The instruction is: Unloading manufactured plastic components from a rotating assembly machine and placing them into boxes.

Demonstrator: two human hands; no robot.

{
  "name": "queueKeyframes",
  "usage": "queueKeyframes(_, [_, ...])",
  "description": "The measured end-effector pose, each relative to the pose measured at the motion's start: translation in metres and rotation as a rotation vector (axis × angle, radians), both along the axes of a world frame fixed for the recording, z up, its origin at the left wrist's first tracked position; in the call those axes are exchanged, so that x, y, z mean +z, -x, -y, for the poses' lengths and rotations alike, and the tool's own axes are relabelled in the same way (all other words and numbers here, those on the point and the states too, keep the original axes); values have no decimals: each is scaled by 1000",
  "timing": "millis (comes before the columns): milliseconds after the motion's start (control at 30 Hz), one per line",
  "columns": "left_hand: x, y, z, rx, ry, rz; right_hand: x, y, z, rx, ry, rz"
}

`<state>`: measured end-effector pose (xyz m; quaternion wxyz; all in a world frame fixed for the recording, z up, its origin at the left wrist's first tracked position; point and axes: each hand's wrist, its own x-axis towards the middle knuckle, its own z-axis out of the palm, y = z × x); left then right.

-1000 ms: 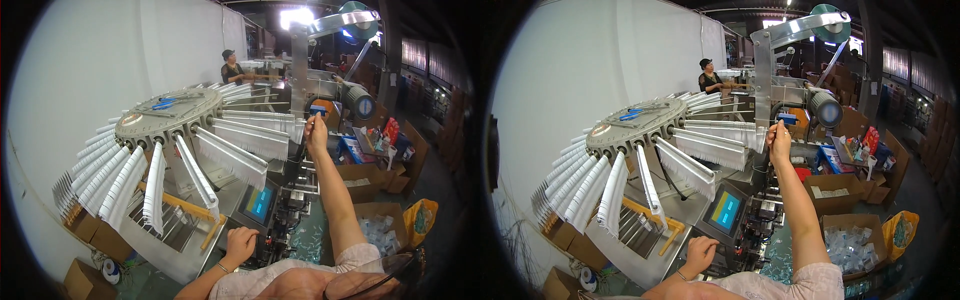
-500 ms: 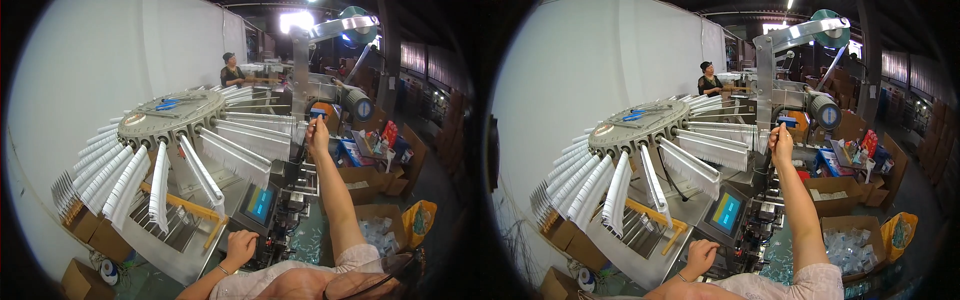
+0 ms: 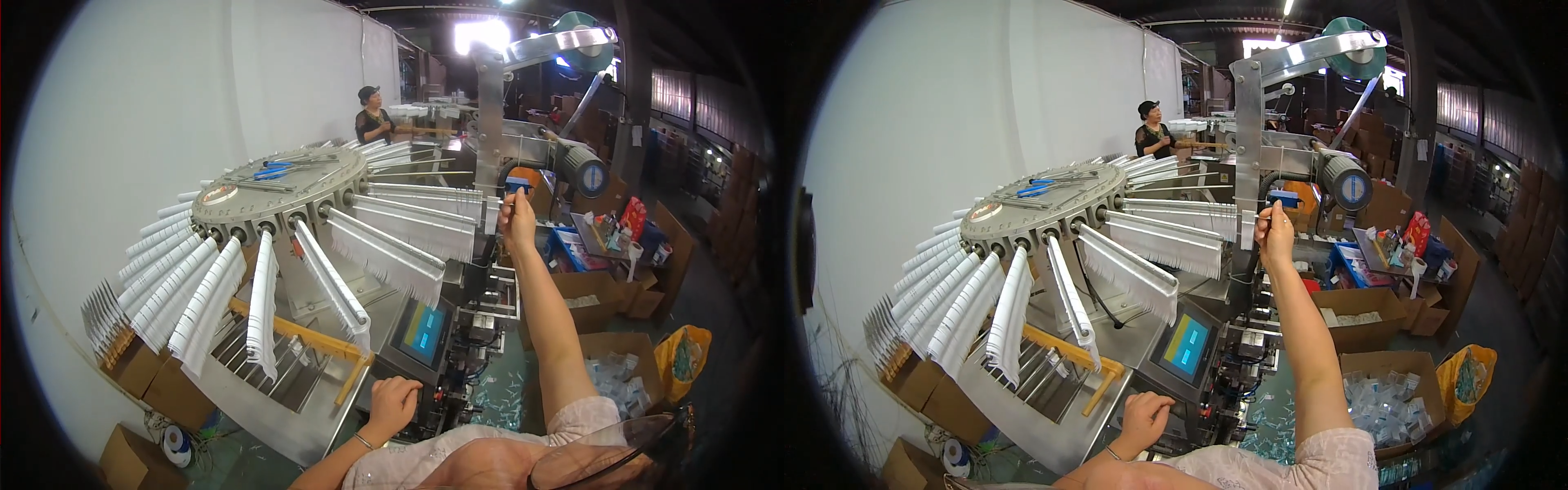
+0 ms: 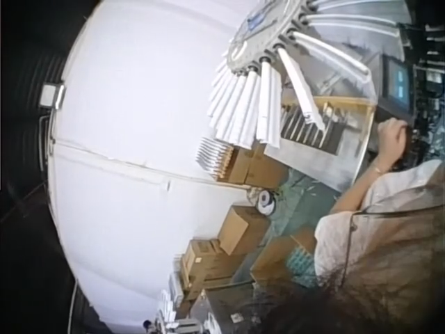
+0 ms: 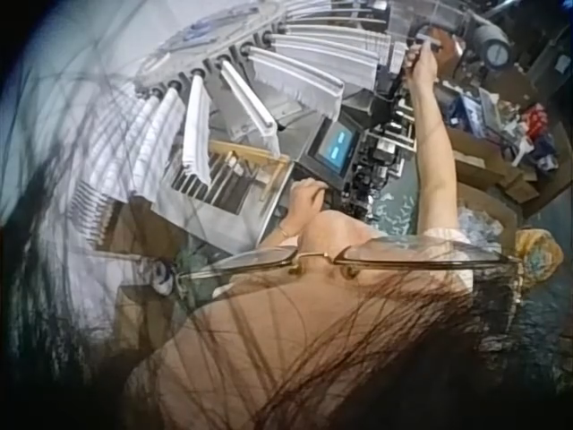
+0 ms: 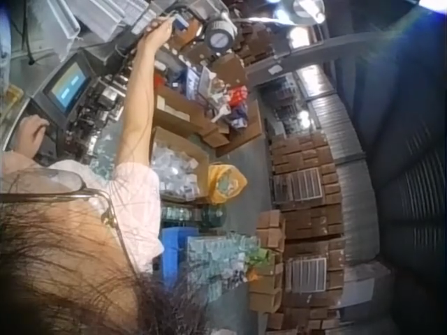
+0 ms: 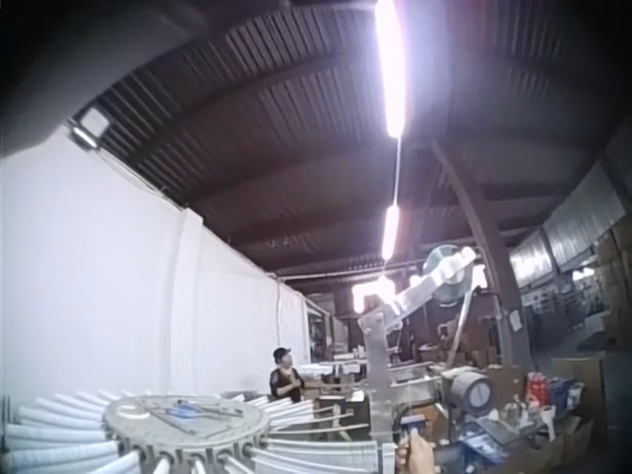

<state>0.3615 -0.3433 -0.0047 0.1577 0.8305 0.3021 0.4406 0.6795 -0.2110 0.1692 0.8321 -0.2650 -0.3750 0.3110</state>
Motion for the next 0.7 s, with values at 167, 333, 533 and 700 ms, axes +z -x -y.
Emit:
queueKeyframes(167, [3, 0, 2, -15, 28, -25, -3, -9, 0, 47, -55, -33])
queueKeyframes(333, [0, -2, 3, -17, 13, -18, 0, -44, 23, -25, -72, -178])
queueKeyframes(533, [2, -7, 2, -98, 9, -35, -22, -121, 78, -74, -82, -276])
queueKeyframes(700, [17, -19, -3, -167, -28, -61, -53, -154, 132, -240, -52, -485])
